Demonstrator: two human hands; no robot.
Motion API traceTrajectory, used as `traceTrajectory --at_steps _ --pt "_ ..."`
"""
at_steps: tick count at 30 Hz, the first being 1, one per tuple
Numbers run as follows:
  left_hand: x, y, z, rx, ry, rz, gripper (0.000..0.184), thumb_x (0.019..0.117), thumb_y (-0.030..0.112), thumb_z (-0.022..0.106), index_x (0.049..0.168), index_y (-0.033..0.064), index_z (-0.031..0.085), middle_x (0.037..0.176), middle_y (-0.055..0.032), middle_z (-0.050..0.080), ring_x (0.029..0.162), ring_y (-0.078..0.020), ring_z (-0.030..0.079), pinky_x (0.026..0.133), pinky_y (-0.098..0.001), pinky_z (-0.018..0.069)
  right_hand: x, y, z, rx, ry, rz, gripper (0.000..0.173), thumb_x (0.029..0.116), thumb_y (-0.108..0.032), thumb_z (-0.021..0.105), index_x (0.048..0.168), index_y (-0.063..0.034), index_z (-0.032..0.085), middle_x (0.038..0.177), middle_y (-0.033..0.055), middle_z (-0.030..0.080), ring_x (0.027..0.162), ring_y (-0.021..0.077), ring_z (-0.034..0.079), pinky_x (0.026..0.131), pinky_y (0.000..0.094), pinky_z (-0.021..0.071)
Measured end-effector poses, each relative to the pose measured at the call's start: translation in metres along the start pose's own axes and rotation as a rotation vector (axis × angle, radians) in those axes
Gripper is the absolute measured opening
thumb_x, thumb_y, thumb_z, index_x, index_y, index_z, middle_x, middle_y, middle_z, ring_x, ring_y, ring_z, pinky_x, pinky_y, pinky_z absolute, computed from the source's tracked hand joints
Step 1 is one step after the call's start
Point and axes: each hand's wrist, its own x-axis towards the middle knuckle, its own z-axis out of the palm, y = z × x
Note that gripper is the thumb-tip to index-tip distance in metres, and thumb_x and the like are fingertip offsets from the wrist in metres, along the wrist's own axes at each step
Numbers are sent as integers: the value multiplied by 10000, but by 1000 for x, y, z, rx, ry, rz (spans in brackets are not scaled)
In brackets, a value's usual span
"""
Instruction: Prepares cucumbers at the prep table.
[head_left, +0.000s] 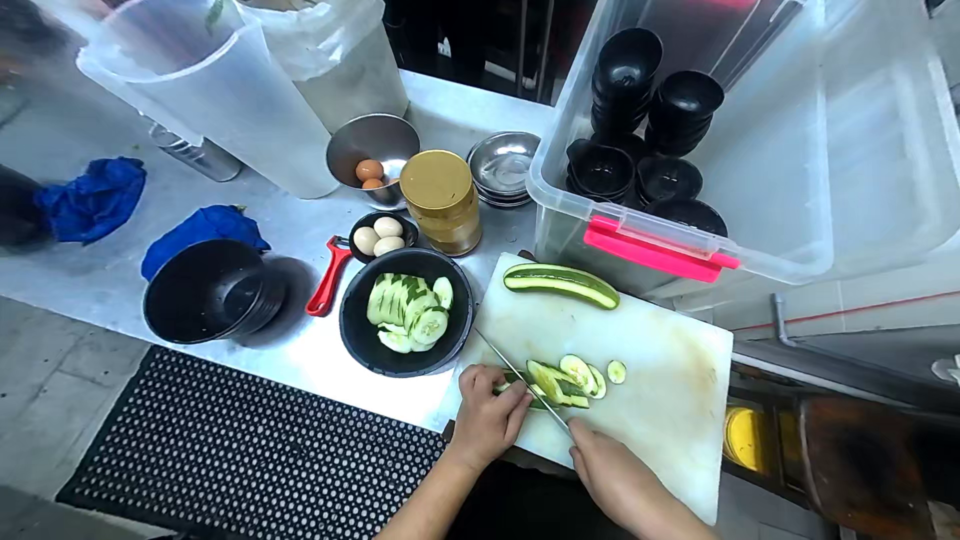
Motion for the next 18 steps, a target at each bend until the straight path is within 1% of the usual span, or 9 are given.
traceTrajectory --at_steps 1,3,5,6,8,10,12,15,18 --pt "1 0 0 1 3 -6 245 1040 441 504 995 289 690 1007 -7 527 1071 -170 498 1045 -392 342 3 -1 0 -5 7 1 338 1091 -259 414 1395 -120 463 1002 184 681 922 375 714 787 529 583" --pt "-2 0 -3 -7 4 -44 258 1046 467 491 1017 315 697 1044 3 551 1120 -174 503 1060 -416 349 3 -3 2 -5 9 14 341 1088 -265 416 1394 -124 467 1011 184 683 926 375 715 782 531 583" --pt "-5 3 -5 -14 39 -121 279 1053 460 456 1031 340 707 1080 17 582 1161 -174 501 1075 -455 324 2 -4 1 1 5 29 354 1089 -276 417 1407 -128 469 1033 186 683 943 377 713 792 534 582" --pt "-5 4 -5 -14 55 -155 285 1056 449 440 1034 332 700 1078 15 574 1159 -177 496 1072 -459 317 0 -4 -1 4 5 36 360 1091 -286 417 1410 -130 473 1042 185 683 950 376 712 797 534 581" --pt "-6 5 -3 -1 66 -190 282 1055 438 418 1011 304 662 1046 10 542 1125 -175 497 1056 -440 339 -12 -5 -5 2 27 36 358 1091 -307 420 1393 -130 496 1042 181 682 938 371 713 782 529 583" --pt "-8 5 -2 20 65 -176 280 1051 419 409 979 283 643 1027 1 529 1099 -179 498 1040 -430 346 -30 -7 -9 6 83 7 351 1084 -301 434 1363 -111 527 1024 188 688 896 373 718 741 526 586" --pt "-8 4 -1 40 67 -159 287 1048 413 408 974 281 652 1024 -8 528 1088 -182 499 1035 -424 348 -49 -8 -14 2 136 -27 352 1075 -287 452 1346 -86 554 1000 202 696 858 388 723 706 532 591" --pt "-8 5 -1 44 64 -148 295 1049 410 403 976 281 657 1018 -12 521 1080 -182 493 1033 -419 337 -69 -7 -17 -6 119 -11 357 1076 -284 453 1337 -69 567 996 227 695 855 413 721 703 558 585" --pt "-7 5 -1 43 63 -153 287 1052 408 403 966 280 644 1029 -8 518 1090 -182 491 1039 -419 339 -78 -4 -16 -13 87 13 365 1077 -283 451 1335 -55 572 1005 237 698 869 422 721 717 566 583"
